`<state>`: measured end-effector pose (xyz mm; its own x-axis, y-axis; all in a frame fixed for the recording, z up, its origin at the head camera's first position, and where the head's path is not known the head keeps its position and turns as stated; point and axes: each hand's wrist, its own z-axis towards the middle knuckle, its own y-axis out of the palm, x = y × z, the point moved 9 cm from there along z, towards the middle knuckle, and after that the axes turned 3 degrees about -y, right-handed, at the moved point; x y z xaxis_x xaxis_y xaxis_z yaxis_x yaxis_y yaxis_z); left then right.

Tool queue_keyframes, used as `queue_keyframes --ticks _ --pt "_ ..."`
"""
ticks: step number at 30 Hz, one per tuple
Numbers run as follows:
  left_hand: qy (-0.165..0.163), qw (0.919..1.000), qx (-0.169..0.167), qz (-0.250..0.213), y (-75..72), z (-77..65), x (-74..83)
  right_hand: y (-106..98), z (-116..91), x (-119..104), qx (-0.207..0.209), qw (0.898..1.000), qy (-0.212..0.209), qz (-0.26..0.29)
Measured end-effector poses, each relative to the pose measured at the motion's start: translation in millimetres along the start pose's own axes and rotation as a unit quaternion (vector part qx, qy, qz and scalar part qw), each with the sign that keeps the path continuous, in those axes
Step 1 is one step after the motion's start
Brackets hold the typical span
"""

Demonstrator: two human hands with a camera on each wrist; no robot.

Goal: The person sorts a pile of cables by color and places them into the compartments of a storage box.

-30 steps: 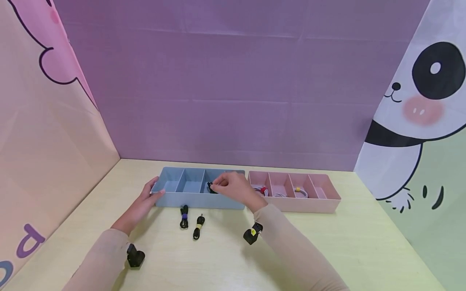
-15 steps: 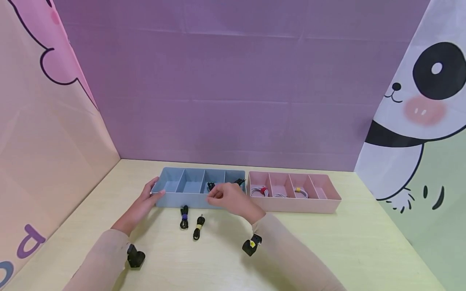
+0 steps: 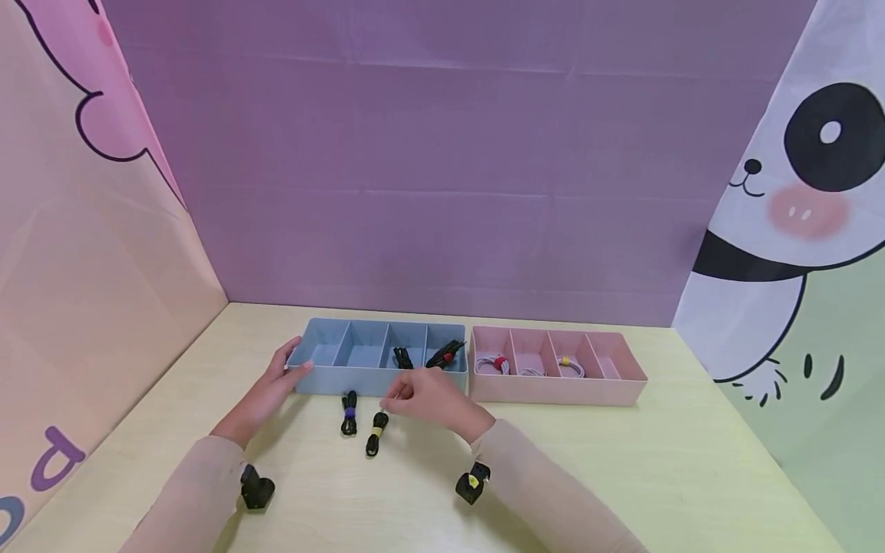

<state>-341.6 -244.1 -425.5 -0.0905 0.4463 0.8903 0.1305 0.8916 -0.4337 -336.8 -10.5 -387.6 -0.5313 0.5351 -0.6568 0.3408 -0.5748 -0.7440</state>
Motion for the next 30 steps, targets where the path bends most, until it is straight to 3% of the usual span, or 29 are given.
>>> queue_keyframes --ticks 11,19,30 --pt "-0.002 0.9999 0.004 0.009 0.2 -1.2 2.1 19 0 7 -0.019 0.999 0.01 -0.03" --pt "0.001 1.0 0.004 0.006 0.4 -0.7 1.2 30 3 12 -0.032 0.997 0.043 -0.064" --pt "0.01 0.9999 0.002 0.004 -0.2 -0.7 -0.2 36 3 17 -0.044 0.995 0.075 -0.044"
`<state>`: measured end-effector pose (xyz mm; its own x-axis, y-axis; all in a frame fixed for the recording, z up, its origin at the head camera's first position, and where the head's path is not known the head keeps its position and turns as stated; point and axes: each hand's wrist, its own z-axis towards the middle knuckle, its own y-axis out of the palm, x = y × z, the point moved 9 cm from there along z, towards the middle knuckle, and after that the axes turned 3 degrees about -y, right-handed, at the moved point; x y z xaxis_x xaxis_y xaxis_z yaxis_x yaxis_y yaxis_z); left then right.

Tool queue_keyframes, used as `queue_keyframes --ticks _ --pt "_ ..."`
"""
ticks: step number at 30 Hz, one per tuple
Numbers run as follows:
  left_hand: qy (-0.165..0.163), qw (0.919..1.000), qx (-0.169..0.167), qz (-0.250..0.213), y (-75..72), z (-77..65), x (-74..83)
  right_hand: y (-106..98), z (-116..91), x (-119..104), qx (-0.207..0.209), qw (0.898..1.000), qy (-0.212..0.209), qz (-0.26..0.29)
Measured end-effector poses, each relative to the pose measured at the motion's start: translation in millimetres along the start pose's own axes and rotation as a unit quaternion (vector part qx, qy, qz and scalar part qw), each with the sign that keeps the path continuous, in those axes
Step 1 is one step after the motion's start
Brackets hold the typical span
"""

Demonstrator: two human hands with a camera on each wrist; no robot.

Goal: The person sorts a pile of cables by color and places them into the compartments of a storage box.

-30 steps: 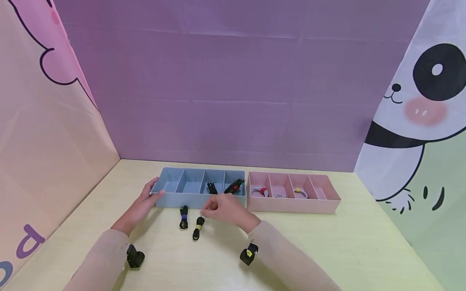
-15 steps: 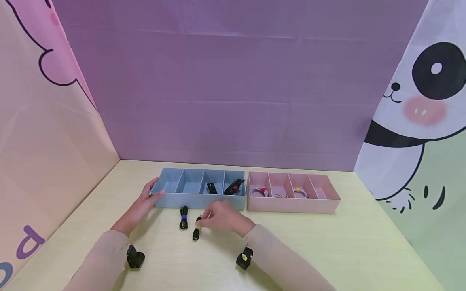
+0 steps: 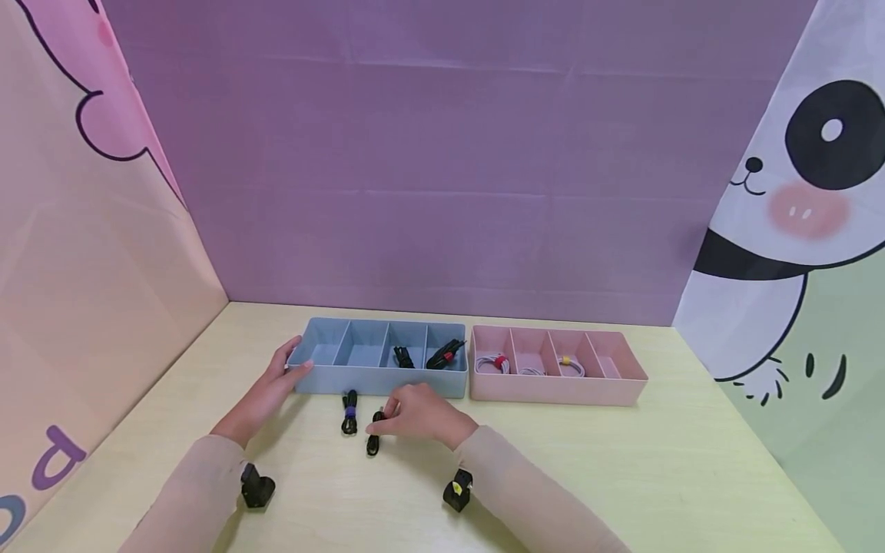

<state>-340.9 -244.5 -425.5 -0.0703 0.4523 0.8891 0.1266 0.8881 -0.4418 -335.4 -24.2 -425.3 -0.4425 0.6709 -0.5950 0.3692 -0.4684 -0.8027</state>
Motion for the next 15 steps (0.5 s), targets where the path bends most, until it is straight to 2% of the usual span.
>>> queue_keyframes --ticks 7,15 --pt "-0.008 1.0 -0.001 0.002 -0.4 0.7 -1.9 4.9 4.2 -1.8 0.0 1.0 -0.014 -0.023" --pt "-0.011 0.9999 -0.003 0.003 -0.4 0.9 -2.4 8.6 4.4 3.3 -0.011 1.0 0.012 -0.017"
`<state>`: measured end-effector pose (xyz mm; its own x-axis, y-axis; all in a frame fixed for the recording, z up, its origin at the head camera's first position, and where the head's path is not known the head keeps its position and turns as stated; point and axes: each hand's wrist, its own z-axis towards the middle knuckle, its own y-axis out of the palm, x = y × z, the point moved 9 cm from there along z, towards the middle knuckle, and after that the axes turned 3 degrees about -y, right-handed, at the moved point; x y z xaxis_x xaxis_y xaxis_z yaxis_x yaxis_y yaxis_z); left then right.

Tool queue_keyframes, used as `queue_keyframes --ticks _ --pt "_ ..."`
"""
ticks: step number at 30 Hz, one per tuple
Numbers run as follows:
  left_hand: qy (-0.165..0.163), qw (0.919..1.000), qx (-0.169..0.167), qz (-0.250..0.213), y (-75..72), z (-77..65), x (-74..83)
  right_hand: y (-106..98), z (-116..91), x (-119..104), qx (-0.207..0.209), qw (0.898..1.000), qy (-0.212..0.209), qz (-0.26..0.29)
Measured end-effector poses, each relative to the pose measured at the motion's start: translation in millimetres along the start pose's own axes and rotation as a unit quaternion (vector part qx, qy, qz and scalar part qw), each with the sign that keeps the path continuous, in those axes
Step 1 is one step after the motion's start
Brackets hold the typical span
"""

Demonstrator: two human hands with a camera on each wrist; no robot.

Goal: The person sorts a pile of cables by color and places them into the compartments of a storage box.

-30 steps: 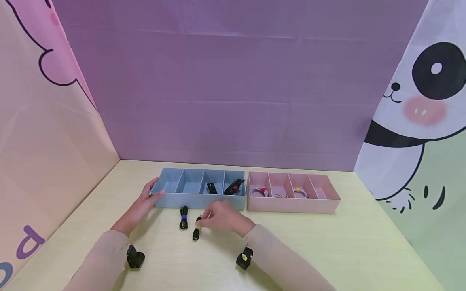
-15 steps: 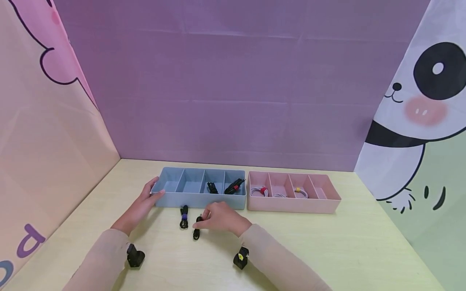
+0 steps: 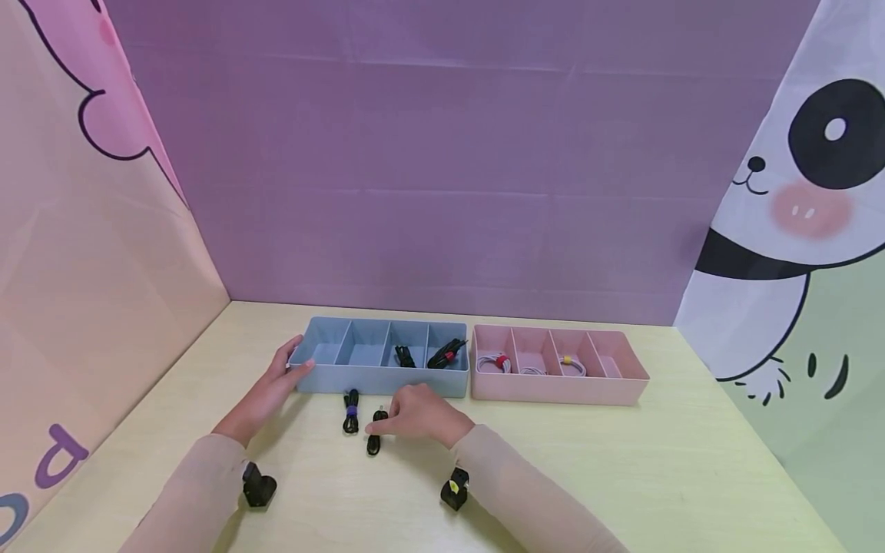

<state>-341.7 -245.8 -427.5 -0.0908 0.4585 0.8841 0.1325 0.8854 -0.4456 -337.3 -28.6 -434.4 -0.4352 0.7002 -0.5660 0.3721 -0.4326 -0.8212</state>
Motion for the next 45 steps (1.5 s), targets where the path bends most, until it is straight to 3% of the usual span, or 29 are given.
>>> queue_keyframes --ticks 15,31,45 --pt "-0.001 1.0 0.002 0.001 0.6 -0.6 2.6 -2 -2 -3 -0.015 1.0 -0.013 0.005" --pt "-0.007 1.0 0.003 0.005 0.4 -0.7 3.2 -9 0 -3 0.015 0.999 -0.033 0.033" --pt "-0.004 1.0 0.003 0.003 -0.3 -0.3 3.3 -15 -2 -2 0.018 0.994 -0.032 0.102"
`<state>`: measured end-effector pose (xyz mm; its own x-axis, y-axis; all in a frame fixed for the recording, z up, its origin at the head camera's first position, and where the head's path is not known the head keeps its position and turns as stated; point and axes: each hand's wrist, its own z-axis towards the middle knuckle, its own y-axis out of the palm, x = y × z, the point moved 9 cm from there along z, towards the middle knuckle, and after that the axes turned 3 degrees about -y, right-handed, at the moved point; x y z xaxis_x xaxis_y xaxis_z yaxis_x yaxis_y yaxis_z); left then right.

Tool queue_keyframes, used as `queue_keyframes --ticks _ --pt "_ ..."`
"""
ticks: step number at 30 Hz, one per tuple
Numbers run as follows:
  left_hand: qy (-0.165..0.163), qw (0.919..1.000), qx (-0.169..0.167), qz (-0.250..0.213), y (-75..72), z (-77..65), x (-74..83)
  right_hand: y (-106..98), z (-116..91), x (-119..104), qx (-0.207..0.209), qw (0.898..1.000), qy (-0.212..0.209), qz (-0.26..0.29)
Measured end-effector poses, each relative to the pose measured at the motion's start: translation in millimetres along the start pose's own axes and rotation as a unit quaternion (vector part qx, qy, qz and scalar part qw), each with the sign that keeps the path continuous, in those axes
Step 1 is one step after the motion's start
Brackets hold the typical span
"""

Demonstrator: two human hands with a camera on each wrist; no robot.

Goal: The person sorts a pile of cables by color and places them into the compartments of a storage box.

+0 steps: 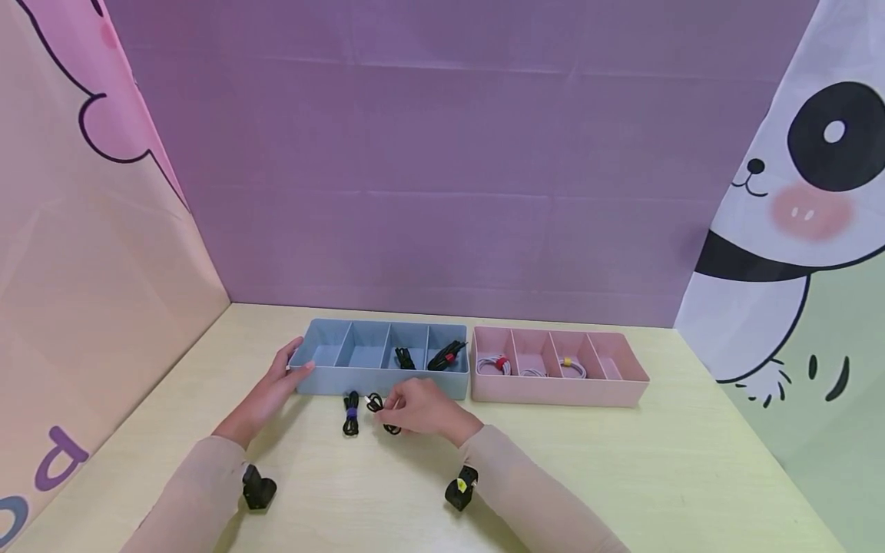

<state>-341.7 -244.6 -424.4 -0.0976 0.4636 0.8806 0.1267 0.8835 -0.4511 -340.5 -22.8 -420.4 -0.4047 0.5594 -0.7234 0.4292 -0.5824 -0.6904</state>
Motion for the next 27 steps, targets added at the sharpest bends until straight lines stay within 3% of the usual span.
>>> queue_keyframes --ticks 15,27 --pt "0.0 1.0 -0.003 -0.002 -0.1 1.5 -2.4 -8 3 -10 -0.003 1.0 -0.016 0.027" --pt "0.002 1.0 -0.004 -0.005 0.3 0.6 -1.1 -23 9 -24 0.029 0.999 -0.038 0.006"
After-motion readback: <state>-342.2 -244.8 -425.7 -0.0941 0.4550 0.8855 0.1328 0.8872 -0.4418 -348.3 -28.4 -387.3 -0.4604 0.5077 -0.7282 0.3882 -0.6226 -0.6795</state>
